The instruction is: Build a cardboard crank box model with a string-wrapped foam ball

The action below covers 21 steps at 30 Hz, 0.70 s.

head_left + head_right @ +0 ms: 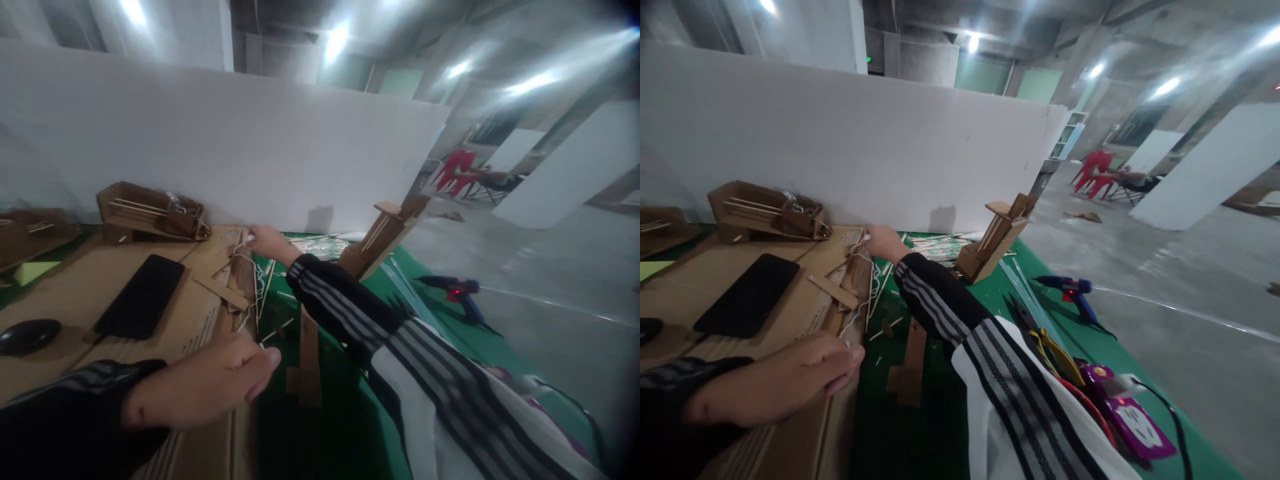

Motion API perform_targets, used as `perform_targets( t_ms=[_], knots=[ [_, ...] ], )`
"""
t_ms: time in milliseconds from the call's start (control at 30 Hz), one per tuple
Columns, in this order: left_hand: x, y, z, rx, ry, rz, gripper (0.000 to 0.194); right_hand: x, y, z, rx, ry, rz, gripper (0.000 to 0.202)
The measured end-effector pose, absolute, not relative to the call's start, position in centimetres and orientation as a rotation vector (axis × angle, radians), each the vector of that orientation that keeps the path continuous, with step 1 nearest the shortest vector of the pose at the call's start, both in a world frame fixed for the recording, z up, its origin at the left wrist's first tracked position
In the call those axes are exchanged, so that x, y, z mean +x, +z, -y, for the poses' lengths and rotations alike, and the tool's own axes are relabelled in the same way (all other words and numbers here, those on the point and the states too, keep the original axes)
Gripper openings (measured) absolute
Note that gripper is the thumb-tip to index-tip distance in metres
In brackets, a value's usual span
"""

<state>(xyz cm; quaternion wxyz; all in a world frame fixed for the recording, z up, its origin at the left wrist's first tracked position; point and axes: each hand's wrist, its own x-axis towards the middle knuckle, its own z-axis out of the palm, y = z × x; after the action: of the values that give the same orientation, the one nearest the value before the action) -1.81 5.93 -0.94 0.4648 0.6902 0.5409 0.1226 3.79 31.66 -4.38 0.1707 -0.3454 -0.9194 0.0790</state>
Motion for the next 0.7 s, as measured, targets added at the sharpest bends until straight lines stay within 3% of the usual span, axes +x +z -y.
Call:
perform_targets(
  t_ms=[200, 400, 700],
  knots=[
    [-1.1, -1.7, -6.1, 1.728, 0.295, -1.267, 0.055, 4.7, -6.9, -31.7, -1.082, 0.202, 2.763, 0.032],
    [-0.9, -2.3, -6.2, 1.747, 0.29, -1.286, 0.055, 6.9, -3.1, -28.9, -0.987, 0.103, 2.79, 0.032],
    [-0.5, -2.8, -6.1, 1.872, 0.331, -1.343, 0.055, 24.9, 2.4, -17.4, -1.164, -0.077, 3.038, 0.025]
  ],
)
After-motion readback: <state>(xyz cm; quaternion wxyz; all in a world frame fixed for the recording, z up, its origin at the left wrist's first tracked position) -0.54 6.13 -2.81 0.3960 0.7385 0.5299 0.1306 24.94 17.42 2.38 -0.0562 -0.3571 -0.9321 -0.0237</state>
